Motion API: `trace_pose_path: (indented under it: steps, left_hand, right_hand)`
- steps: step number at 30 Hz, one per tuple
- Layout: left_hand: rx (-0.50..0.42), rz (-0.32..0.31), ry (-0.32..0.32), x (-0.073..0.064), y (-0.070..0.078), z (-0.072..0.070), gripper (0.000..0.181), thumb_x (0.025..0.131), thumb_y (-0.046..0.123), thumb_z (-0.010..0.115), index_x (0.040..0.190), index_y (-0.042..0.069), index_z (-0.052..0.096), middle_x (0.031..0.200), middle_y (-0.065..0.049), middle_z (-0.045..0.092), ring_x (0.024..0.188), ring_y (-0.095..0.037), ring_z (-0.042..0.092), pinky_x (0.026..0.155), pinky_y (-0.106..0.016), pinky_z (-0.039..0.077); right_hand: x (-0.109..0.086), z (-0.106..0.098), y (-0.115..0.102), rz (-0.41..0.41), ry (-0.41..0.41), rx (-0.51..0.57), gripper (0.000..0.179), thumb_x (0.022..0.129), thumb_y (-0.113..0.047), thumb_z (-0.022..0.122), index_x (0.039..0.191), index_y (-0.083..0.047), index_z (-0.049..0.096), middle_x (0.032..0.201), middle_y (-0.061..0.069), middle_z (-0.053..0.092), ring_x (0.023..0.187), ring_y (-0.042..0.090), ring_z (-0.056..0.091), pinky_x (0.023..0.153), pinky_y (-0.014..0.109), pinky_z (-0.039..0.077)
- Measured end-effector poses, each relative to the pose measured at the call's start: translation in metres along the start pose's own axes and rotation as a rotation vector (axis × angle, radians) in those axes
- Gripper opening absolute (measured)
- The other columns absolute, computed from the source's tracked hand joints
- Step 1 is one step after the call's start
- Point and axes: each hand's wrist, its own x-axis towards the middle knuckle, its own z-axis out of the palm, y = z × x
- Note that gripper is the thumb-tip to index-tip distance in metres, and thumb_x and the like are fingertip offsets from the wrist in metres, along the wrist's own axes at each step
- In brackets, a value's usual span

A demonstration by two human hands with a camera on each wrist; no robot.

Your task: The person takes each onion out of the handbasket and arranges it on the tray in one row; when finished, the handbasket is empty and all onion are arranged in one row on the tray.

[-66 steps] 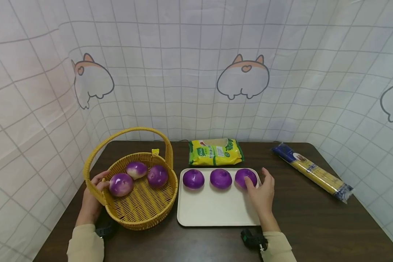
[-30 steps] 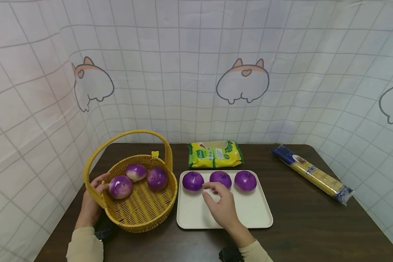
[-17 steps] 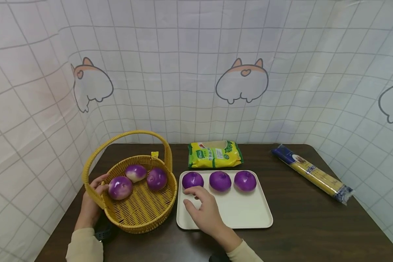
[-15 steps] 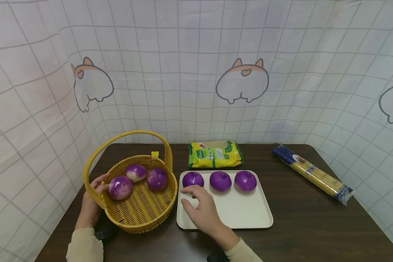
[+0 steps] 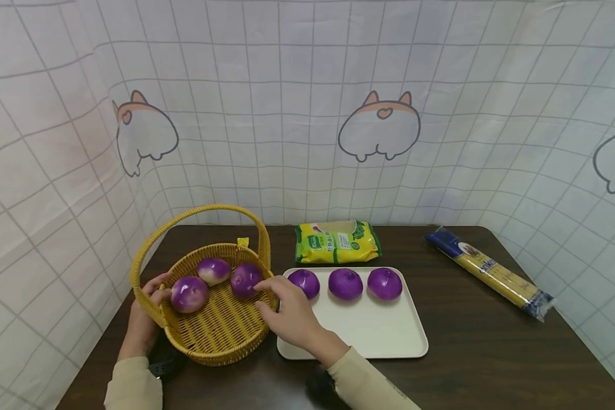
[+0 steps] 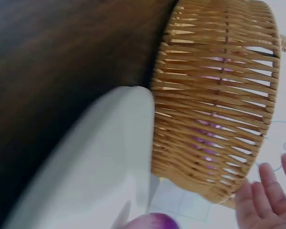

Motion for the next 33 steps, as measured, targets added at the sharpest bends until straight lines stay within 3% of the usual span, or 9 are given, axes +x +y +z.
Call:
trace_pose_path:
  steps: [8, 16, 20, 28, 33]
  left_hand:
    - [-0.007, 0.007, 0.007, 0.000, -0.004, 0.001, 0.048, 0.100, 0.025, 0.054, 0.144, 0.010, 0.045, 0.137, -0.003, 0.041, 0.107, -0.004, 0.053, 0.081, -0.014, 0.050]
    - [0.003, -0.006, 0.014, 0.004, -0.003, 0.005, 0.048, 0.099, 0.027, 0.056, 0.144, 0.013, 0.047, 0.139, -0.002, 0.041, 0.112, -0.006, 0.049, 0.081, -0.013, 0.048]
    - [0.018, -0.010, 0.003, 0.005, 0.000, 0.008, 0.048, 0.099, 0.025, 0.054, 0.145, 0.011, 0.046, 0.141, -0.006, 0.040, 0.111, -0.006, 0.049, 0.082, -0.013, 0.048]
    - [0.016, 0.000, -0.001, -0.002, 0.006, 0.007, 0.048, 0.100, 0.021, 0.052, 0.145, 0.006, 0.044, 0.140, -0.006, 0.040, 0.109, -0.005, 0.050, 0.081, -0.013, 0.048]
    - [0.001, 0.016, -0.006, -0.008, 0.010, 0.005, 0.047, 0.100, 0.020, 0.053, 0.144, 0.006, 0.044, 0.132, -0.004, 0.044, 0.105, -0.005, 0.054, 0.081, -0.015, 0.050]
  right_hand:
    - [0.017, 0.011, -0.004, 0.063, -0.175, -0.148, 0.041, 0.091, -0.027, 0.067, 0.130, -0.017, 0.059, 0.129, -0.004, 0.056, 0.121, 0.011, 0.052, 0.101, 0.032, 0.044]
    - [0.032, 0.018, -0.004, 0.128, -0.248, -0.229, 0.055, 0.089, -0.030, 0.071, 0.139, -0.019, 0.051, 0.139, -0.001, 0.047, 0.125, 0.015, 0.050, 0.101, 0.035, 0.045]
    - [0.037, 0.021, 0.000, 0.142, -0.248, -0.262, 0.059, 0.088, -0.028, 0.072, 0.141, -0.017, 0.047, 0.142, 0.003, 0.044, 0.128, 0.019, 0.048, 0.102, 0.037, 0.045]
    - [0.047, 0.033, 0.005, 0.195, -0.171, -0.280, 0.064, 0.088, -0.024, 0.071, 0.145, -0.019, 0.043, 0.146, 0.006, 0.042, 0.130, 0.022, 0.047, 0.102, 0.041, 0.045]
    - [0.054, 0.048, 0.004, 0.186, -0.183, -0.442, 0.071, 0.087, -0.025, 0.070, 0.150, -0.018, 0.039, 0.151, 0.010, 0.039, 0.136, 0.028, 0.042, 0.107, 0.042, 0.039]
